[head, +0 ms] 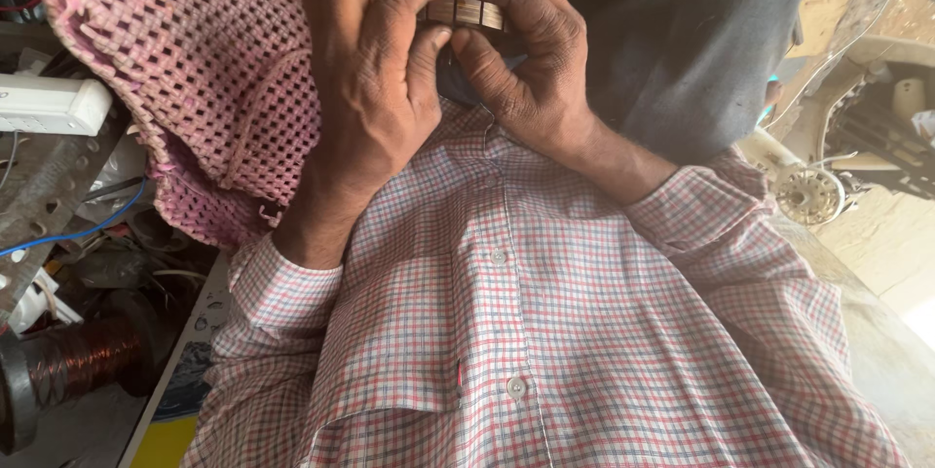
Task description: The person sits on the floor holding a fan motor stator with copper windings on their lap. They use a small stick-like tool to clean and press between the winding slots, then use scissors to trim excess material from the windings, rotating the stator to work around it before setting it down.
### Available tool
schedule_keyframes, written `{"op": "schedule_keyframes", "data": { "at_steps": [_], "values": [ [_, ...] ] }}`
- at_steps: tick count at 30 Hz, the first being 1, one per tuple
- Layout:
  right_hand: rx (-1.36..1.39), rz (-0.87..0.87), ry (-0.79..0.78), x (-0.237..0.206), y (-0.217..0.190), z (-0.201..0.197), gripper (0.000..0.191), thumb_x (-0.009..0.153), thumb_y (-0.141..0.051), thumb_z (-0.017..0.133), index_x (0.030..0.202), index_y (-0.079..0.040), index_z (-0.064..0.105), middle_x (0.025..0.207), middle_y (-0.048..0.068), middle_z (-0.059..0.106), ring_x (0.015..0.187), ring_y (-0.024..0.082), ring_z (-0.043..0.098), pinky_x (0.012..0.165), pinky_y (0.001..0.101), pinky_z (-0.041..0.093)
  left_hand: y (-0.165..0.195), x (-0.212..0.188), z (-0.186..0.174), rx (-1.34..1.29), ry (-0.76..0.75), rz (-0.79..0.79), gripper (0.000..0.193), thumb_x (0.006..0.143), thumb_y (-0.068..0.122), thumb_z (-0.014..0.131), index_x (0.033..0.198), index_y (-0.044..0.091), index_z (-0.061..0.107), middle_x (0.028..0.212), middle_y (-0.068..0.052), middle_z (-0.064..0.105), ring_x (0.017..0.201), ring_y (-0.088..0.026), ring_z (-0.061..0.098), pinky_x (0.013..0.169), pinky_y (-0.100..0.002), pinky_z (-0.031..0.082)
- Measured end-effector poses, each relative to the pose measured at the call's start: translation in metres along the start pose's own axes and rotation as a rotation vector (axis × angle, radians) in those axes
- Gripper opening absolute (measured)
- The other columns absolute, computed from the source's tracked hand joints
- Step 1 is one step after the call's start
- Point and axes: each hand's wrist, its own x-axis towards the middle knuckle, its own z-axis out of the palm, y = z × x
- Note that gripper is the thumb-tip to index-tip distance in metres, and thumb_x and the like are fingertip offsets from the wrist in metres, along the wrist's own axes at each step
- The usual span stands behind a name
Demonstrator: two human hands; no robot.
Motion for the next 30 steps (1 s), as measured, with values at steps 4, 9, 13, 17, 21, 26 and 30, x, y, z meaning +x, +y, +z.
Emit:
{"op": "schedule_keyframes", "data": {
  "at_steps": [4,9,13,17,21,26,30],
  "values": [
    [-0.163,-0.058,-0.011,0.001,-0.006,-0.006,0.028,0.097,-0.01,0.078,0.121,0.0,0.066,0.115,0.011,0.067,0.1,0.022,0.068,0.087,0.0342,0.058,0.003,0.001,-0.01,-0.033,-0.06,-0.025,0.021,0.101,0.006,0.078,0.117,0.005,0.064,0.119,-0.01,0.049,0.115,-0.024,0.053,0.098,-0.037,0.051],
    [-0.176,-0.219,-0.163,-0.015,-0.016,-0.013,0.043,0.087,-0.014,0.082,0.121,0.004,0.063,0.116,0.016,0.067,0.106,0.029,0.065,0.092,0.0417,0.056,0.011,-0.029,-0.031,-0.112,-0.108,0.091,0.025,0.097,0.01,0.082,0.116,0.008,0.065,0.112,-0.006,0.057,0.107,-0.026,0.057,0.097,-0.042,0.052],
    [-0.074,-0.135,-0.142,-0.018,-0.012,-0.009,0.04,0.093,-0.009,0.086,0.123,0.002,0.062,0.116,0.012,0.067,0.106,0.025,0.066,0.086,0.0342,0.057,0.003,-0.04,-0.027,-0.099,-0.066,0.101,0.026,0.104,0.01,0.08,0.125,0.006,0.066,0.119,-0.007,0.057,0.112,-0.027,0.057,0.096,-0.042,0.052],
    [-0.044,-0.131,-0.119,-0.006,-0.007,-0.012,0.035,0.096,-0.005,0.083,0.124,-0.002,0.064,0.117,0.01,0.067,0.104,0.023,0.068,0.093,0.0329,0.057,-0.003,-0.033,-0.023,-0.12,-0.026,0.102,0.025,0.102,0.003,0.075,0.126,0.009,0.068,0.131,-0.012,0.056,0.125,-0.03,0.058,0.11,-0.046,0.052],
    [0.039,0.014,-0.129,0.004,-0.004,-0.016,0.034,0.098,-0.003,0.083,0.127,-0.003,0.065,0.115,0.008,0.064,0.106,0.021,0.065,0.098,0.0318,0.054,-0.003,-0.025,-0.014,-0.003,-0.019,0.108,0.028,0.105,-0.002,0.069,0.13,0.012,0.072,0.144,-0.017,0.049,0.138,-0.036,0.051,0.121,-0.047,0.051],
    [-0.111,0.0,-0.123,0.009,-0.002,-0.01,0.04,0.091,0.003,0.083,0.126,-0.003,0.063,0.115,0.01,0.064,0.107,0.023,0.065,0.095,0.0329,0.055,-0.009,-0.019,-0.006,0.173,0.02,0.205,0.019,0.1,0.003,0.069,0.118,0.008,0.072,0.136,-0.019,0.048,0.128,-0.038,0.052,0.11,-0.052,0.05],
    [-0.186,-0.091,-0.089,0.015,-0.009,-0.005,0.047,0.09,0.008,0.078,0.131,-0.001,0.057,0.12,0.011,0.066,0.107,0.022,0.07,0.086,0.0284,0.06,-0.003,-0.004,-0.02,-0.202,-0.01,0.039,0.025,0.104,-0.002,0.064,0.124,0.011,0.068,0.143,-0.015,0.049,0.131,-0.029,0.056,0.11,-0.039,0.055]
  ]
}}
